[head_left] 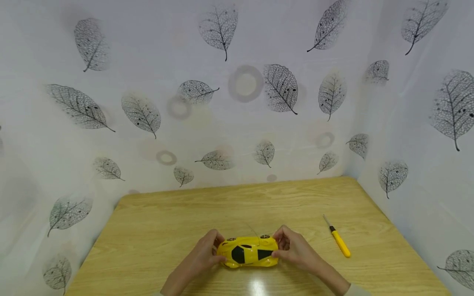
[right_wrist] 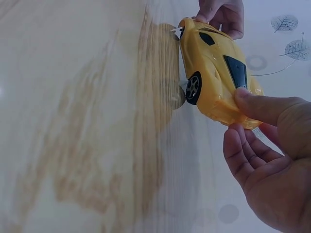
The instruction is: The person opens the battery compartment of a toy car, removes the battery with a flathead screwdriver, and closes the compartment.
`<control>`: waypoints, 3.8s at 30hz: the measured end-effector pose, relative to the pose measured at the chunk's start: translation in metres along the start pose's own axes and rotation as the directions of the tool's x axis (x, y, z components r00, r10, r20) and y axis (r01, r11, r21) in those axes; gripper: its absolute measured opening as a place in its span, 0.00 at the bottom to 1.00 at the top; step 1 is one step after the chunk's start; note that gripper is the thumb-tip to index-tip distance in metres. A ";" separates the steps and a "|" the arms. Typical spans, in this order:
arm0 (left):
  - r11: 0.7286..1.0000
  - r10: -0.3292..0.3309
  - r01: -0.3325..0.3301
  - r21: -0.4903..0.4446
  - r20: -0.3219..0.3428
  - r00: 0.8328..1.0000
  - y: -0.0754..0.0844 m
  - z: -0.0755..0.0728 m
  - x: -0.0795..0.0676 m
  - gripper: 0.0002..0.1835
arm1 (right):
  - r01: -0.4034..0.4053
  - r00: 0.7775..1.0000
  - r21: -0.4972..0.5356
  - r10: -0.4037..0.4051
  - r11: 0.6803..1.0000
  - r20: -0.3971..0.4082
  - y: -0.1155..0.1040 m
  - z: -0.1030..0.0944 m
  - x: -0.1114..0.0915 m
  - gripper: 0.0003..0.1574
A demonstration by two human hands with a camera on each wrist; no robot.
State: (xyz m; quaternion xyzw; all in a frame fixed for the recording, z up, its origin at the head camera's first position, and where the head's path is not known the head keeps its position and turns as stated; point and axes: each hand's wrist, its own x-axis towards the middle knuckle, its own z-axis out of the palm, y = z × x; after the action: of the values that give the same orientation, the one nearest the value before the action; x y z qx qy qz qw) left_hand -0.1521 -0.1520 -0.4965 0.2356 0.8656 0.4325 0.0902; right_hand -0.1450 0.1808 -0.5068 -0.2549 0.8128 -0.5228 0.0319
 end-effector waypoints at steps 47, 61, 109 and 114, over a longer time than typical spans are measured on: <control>0.994 0.105 -0.104 0.027 -0.052 0.993 0.003 0.001 -0.008 0.17 | -0.013 0.998 0.131 0.005 0.991 0.061 0.001 -0.002 -0.013 0.12; 0.993 0.019 -0.020 -0.120 -0.007 1.000 0.001 -0.010 -0.013 0.08 | -0.004 0.998 0.156 -0.005 0.988 0.056 -0.001 -0.002 -0.014 0.11; 0.972 -0.086 0.111 -0.206 0.126 0.988 0.003 -0.007 -0.019 0.36 | 0.059 0.992 0.074 -0.066 0.996 0.108 0.003 0.000 -0.024 0.08; 0.976 -0.045 0.073 -0.207 0.134 0.990 0.002 -0.006 -0.019 0.38 | 0.035 0.991 0.064 -0.042 0.997 0.123 0.006 0.001 -0.025 0.09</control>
State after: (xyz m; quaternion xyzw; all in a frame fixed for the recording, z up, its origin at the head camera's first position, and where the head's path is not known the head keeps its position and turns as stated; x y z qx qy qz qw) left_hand -0.1364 -0.1642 -0.4922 0.2262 0.8137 0.5031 0.1831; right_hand -0.1254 0.1934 -0.5175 -0.3017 0.7877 -0.5311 0.0804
